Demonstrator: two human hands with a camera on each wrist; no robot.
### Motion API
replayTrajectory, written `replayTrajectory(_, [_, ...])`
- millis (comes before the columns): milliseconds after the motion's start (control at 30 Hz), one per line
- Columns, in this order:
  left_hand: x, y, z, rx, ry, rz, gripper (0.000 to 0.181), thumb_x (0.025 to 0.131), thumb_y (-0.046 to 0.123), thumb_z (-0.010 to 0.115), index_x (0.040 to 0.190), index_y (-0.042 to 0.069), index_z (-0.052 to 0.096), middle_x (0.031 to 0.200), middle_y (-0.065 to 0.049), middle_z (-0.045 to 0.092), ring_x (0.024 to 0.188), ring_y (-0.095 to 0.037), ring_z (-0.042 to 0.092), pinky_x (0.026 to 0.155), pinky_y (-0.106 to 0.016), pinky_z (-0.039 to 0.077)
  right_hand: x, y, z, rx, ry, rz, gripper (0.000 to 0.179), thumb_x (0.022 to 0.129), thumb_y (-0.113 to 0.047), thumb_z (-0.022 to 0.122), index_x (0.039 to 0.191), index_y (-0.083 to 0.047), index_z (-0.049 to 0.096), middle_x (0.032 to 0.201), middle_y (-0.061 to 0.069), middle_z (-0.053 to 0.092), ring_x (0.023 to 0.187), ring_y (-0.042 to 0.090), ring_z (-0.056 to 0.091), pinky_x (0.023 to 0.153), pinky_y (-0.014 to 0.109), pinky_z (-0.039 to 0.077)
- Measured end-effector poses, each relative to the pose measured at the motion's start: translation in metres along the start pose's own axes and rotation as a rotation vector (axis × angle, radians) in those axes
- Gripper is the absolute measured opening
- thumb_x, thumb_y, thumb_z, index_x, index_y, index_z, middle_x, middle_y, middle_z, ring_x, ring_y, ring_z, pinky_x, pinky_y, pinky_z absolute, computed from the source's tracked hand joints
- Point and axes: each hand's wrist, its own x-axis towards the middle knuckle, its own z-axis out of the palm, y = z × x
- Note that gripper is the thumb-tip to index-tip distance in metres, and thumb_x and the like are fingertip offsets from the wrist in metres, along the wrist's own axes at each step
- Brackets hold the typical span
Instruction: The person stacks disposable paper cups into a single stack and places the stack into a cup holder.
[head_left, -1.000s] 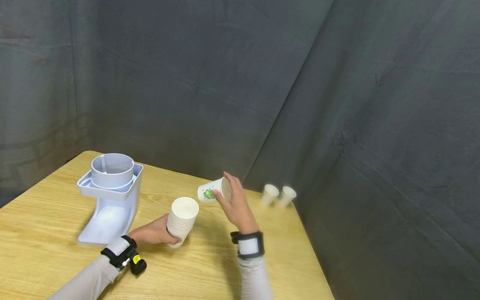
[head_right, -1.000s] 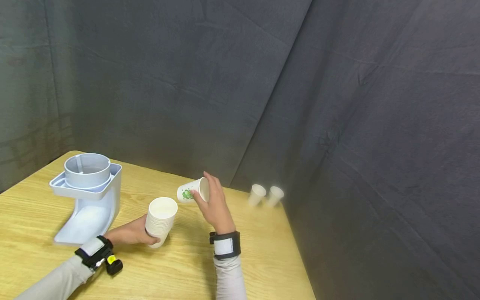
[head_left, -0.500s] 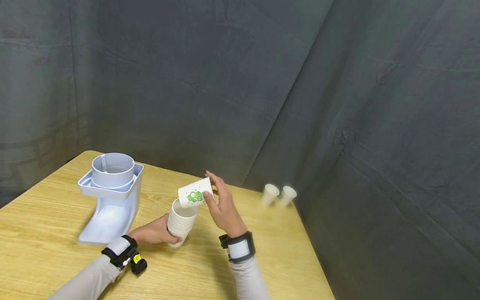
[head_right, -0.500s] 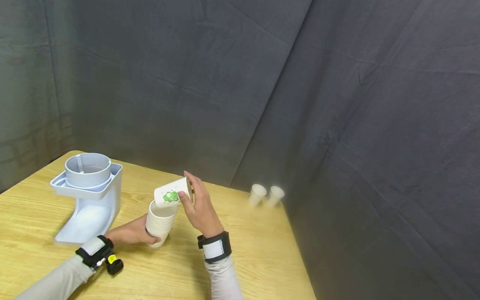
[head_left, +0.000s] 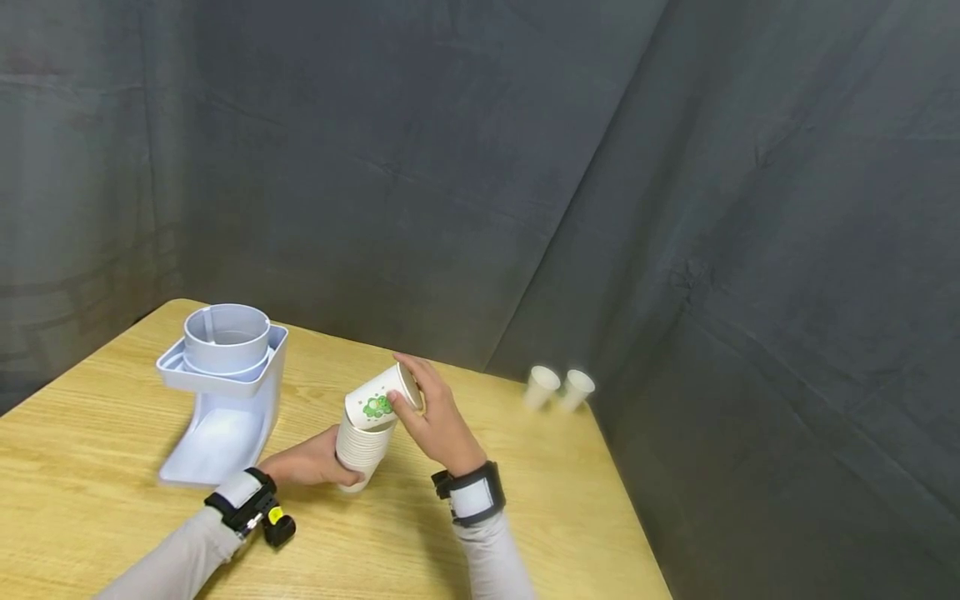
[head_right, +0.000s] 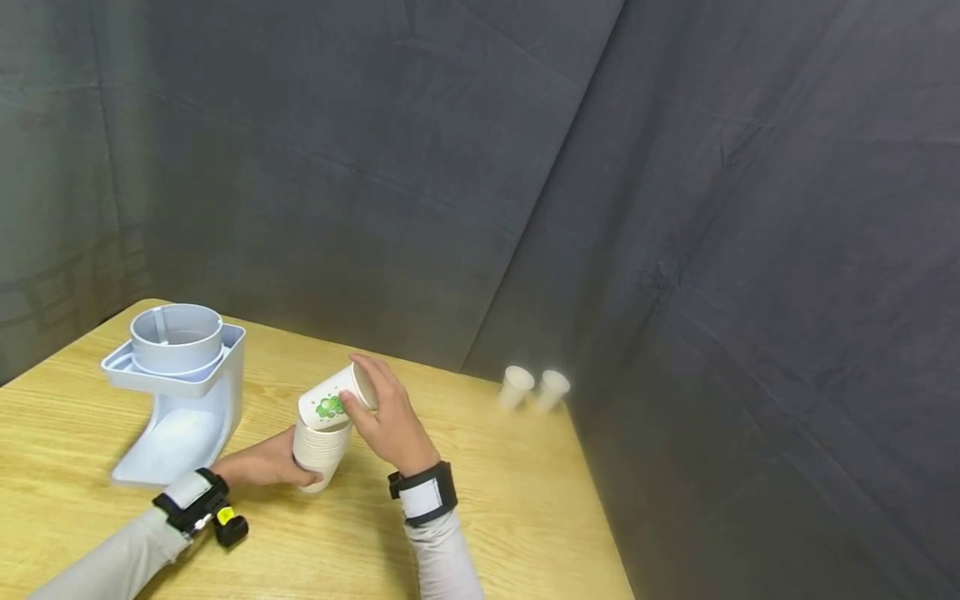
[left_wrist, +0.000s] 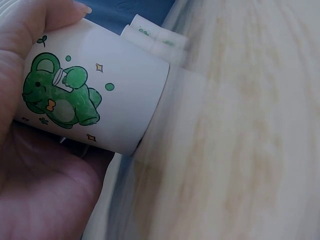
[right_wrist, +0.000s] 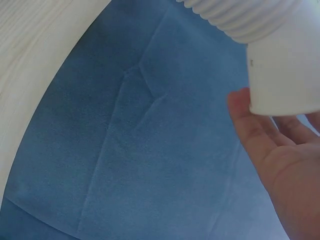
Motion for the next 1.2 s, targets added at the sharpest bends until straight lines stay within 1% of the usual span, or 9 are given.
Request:
replayTrajectory(200, [-0.001, -0.001, 0.000, -0.017, -0.002, 0.014, 0.071, 0.078, 0.007, 0.077, 0.138, -0.005, 0.042, 0.123, -0.018, 0.059, 0.109, -0.023, 0.058, 0.096, -0.028, 0.046, 0.000, 0.000, 0.001, 0.036, -0.015, 0.008, 0.052, 0.101, -0.023, 0.059, 0.152, -0.017, 0.045, 0.148, 0.008, 0.051, 0.132, 0.018, 0.051, 0.107, 0.038, 0.047])
replayTrajectory(433, [-0.002, 0.002, 0.000, -0.028, -0.007, 0.019, 0.071, 0.078, 0.007, 0.077, 0.138, -0.006, 0.042, 0.123, -0.019, 0.059, 0.108, -0.022, 0.058, 0.095, -0.028, 0.047, -0.001, -0.003, 0.003, 0.025, -0.016, 0.013, 0.053, 0.102, -0.025, 0.058, 0.153, -0.021, 0.043, 0.150, 0.005, 0.049, 0.134, 0.020, 0.051, 0.108, 0.039, 0.047])
replayTrajectory(633, [-0.002, 0.001, -0.001, -0.025, -0.007, 0.020, 0.070, 0.078, 0.007, 0.077, 0.138, -0.005, 0.042, 0.122, -0.018, 0.059, 0.107, -0.021, 0.059, 0.094, -0.029, 0.047, 0.000, -0.004, 0.005, 0.017, -0.027, 0.013, 0.054, 0.103, -0.026, 0.056, 0.155, -0.021, 0.042, 0.153, 0.008, 0.047, 0.137, 0.022, 0.049, 0.109, 0.041, 0.046])
replayTrajectory(767, [-0.003, 0.000, -0.002, -0.019, -0.010, 0.022, 0.070, 0.078, 0.007, 0.077, 0.138, -0.005, 0.042, 0.122, -0.018, 0.059, 0.107, -0.021, 0.058, 0.094, -0.029, 0.047, 0.000, -0.004, 0.007, 0.014, -0.033, 0.011, 0.053, 0.103, -0.025, 0.056, 0.154, -0.018, 0.042, 0.152, 0.008, 0.047, 0.136, 0.022, 0.048, 0.108, 0.040, 0.046])
replayTrajectory(1000, [-0.005, -0.002, -0.002, -0.006, -0.012, 0.026, 0.073, 0.080, 0.008, 0.077, 0.141, -0.005, 0.039, 0.124, -0.019, 0.058, 0.108, -0.019, 0.058, 0.094, -0.028, 0.046, -0.001, -0.009, 0.013, -0.015, -0.045, 0.012, 0.053, 0.103, -0.027, 0.056, 0.154, -0.020, 0.043, 0.154, 0.006, 0.044, 0.141, 0.022, 0.042, 0.111, 0.041, 0.044])
replayTrajectory(1100, [-0.006, -0.002, -0.002, -0.003, -0.011, 0.029, 0.072, 0.079, 0.008, 0.077, 0.140, -0.006, 0.040, 0.122, -0.019, 0.059, 0.107, -0.018, 0.059, 0.094, -0.029, 0.047, -0.001, -0.009, 0.018, -0.031, -0.047, 0.005, 0.053, 0.102, -0.025, 0.057, 0.153, -0.019, 0.044, 0.155, 0.006, 0.043, 0.142, 0.022, 0.039, 0.112, 0.042, 0.043])
replayTrajectory(1200, [-0.005, -0.002, -0.002, -0.010, -0.015, 0.031, 0.071, 0.078, 0.007, 0.077, 0.139, -0.006, 0.041, 0.121, -0.019, 0.059, 0.106, -0.019, 0.059, 0.093, -0.029, 0.047, 0.000, -0.011, 0.022, -0.061, -0.058, -0.011, 0.052, 0.102, -0.024, 0.058, 0.152, -0.016, 0.046, 0.154, 0.005, 0.044, 0.140, 0.022, 0.040, 0.109, 0.039, 0.045])
